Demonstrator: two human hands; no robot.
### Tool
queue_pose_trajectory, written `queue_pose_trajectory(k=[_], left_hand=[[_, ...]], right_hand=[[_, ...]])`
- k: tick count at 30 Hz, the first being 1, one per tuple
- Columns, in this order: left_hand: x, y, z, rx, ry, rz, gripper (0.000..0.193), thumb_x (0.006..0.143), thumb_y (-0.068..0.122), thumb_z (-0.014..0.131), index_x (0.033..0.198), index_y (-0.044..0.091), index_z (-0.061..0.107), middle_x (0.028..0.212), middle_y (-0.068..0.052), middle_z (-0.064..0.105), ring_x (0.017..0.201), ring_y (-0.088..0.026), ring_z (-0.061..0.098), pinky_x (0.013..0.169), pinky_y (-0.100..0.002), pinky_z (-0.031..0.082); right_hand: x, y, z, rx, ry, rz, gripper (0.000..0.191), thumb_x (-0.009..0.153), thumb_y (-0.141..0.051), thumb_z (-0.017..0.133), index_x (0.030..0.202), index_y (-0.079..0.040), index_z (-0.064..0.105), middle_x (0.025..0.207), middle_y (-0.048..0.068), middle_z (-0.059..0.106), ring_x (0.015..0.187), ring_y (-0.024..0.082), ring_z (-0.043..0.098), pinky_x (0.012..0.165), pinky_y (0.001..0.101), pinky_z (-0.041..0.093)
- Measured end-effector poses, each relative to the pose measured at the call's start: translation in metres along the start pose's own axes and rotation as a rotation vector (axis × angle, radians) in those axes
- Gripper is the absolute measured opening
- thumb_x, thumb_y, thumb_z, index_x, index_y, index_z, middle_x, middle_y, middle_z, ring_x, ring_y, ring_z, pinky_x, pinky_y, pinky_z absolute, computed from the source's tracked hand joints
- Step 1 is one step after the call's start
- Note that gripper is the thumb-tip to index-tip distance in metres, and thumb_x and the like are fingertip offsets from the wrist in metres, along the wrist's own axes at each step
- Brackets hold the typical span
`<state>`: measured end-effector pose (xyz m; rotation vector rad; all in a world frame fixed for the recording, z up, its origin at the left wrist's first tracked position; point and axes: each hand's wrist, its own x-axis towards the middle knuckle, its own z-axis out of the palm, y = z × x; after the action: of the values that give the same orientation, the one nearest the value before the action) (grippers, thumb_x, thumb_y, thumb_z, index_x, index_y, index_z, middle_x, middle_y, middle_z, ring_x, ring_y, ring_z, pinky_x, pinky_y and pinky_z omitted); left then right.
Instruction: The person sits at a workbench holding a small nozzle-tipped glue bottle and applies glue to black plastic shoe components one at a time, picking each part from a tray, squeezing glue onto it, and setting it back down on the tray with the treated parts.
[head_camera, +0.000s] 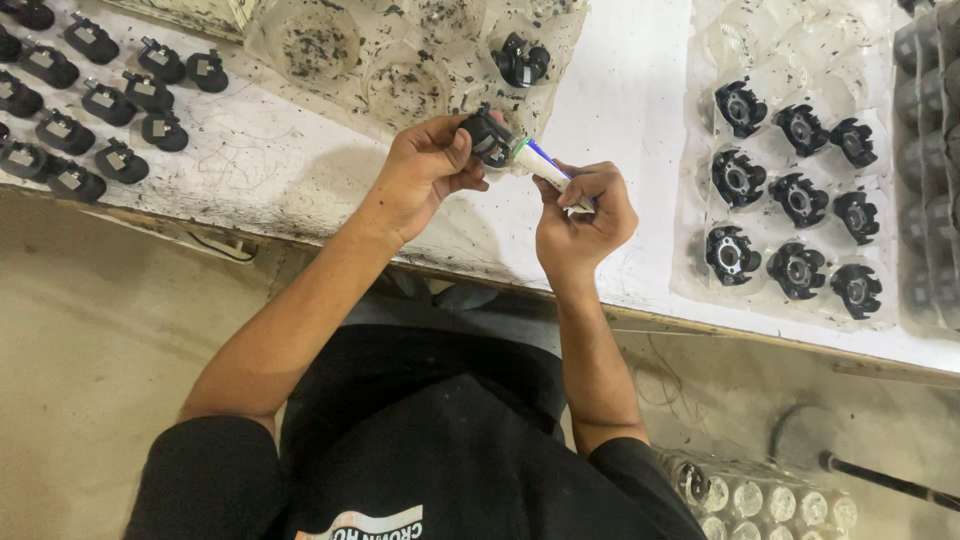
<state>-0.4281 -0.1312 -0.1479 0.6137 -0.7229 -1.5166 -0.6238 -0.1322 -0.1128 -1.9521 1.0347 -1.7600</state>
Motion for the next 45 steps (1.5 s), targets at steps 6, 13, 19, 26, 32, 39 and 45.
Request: queue_pose_trajectory(k=[6, 13, 19, 26, 32, 39, 45], left_hand=[[-0.01, 0.008, -0.003, -0.048, 0.01, -0.037, 0.033, 0.1, 0.021, 0.071, 0.128, 0.003, 0.071, 0.097, -0.002, 0.072, 0.08, -0.012, 0.064, 0.078, -0.032, 0.061], [-0.037, 0.057, -0.049, 0.47, 0.094, 0.461, 0.043, 0.09, -0.014, 0.083, 0.127, -0.001, 0.067, 0.119, -0.008, 0.072, 0.104, -0.015, 0.071, 0.093, -0.03, 0.065], [-0.114, 0.149, -0.095, 1.124, 0.242, 0.553, 0.039, 0.092, -0.016, 0.084, 0.123, -0.004, 0.064, 0.122, -0.012, 0.07, 0.108, -0.016, 0.073, 0.091, -0.029, 0.065], [-0.158, 0.186, -0.095, 1.872, 0.463, 0.6, 0.038, 0.075, 0.017, 0.097, 0.106, 0.007, 0.077, 0.093, -0.001, 0.072, 0.078, -0.016, 0.067, 0.067, -0.03, 0.052], [-0.129, 0.163, -0.121, 2.048, 0.507, 0.606, 0.037, 0.073, 0.034, 0.097, 0.099, 0.013, 0.081, 0.08, 0.0, 0.069, 0.071, -0.02, 0.067, 0.062, -0.035, 0.052], [-0.084, 0.137, -0.158, 2.254, 0.624, 0.476, 0.032, 0.065, 0.033, 0.092, 0.091, 0.017, 0.081, 0.078, -0.005, 0.07, 0.073, -0.029, 0.069, 0.063, -0.042, 0.054], [-0.088, 0.14, -0.139, 2.269, 0.618, 0.354, 0.037, 0.069, 0.039, 0.093, 0.09, 0.012, 0.079, 0.088, -0.009, 0.07, 0.078, -0.03, 0.068, 0.064, -0.042, 0.053]], right_hand=[[0.008, -0.006, -0.004, -0.05, -0.102, 0.06, 0.04, 0.082, 0.019, 0.084, 0.081, -0.003, 0.05, 0.083, 0.006, 0.062, 0.077, 0.012, 0.063, 0.062, 0.0237, 0.043], [0.014, -0.002, -0.025, 0.003, -0.084, 0.019, 0.041, 0.086, 0.019, 0.085, 0.094, -0.003, 0.052, 0.096, 0.005, 0.06, 0.096, 0.014, 0.067, 0.065, 0.0225, 0.05], [0.007, 0.011, -0.034, -0.055, -0.072, 0.017, 0.047, 0.086, 0.018, 0.089, 0.094, -0.004, 0.048, 0.093, 0.004, 0.057, 0.095, 0.015, 0.064, 0.067, 0.023, 0.046], [-0.003, 0.012, -0.022, 0.012, -0.125, 0.03, 0.043, 0.088, 0.018, 0.087, 0.091, -0.003, 0.05, 0.095, 0.006, 0.063, 0.092, 0.015, 0.065, 0.076, 0.0248, 0.048], [-0.004, 0.002, -0.016, 0.072, -0.159, 0.012, 0.039, 0.091, 0.016, 0.086, 0.095, -0.004, 0.053, 0.1, 0.007, 0.065, 0.095, 0.013, 0.067, 0.079, 0.0226, 0.053], [-0.006, 0.003, -0.019, 0.011, -0.144, 0.04, 0.038, 0.087, 0.015, 0.087, 0.092, -0.003, 0.054, 0.096, 0.008, 0.068, 0.088, 0.012, 0.059, 0.076, 0.0238, 0.049], [-0.01, 0.009, -0.024, 0.059, -0.143, 0.057, 0.037, 0.089, 0.017, 0.084, 0.095, -0.003, 0.053, 0.1, 0.009, 0.066, 0.098, 0.013, 0.065, 0.087, 0.0262, 0.053]])
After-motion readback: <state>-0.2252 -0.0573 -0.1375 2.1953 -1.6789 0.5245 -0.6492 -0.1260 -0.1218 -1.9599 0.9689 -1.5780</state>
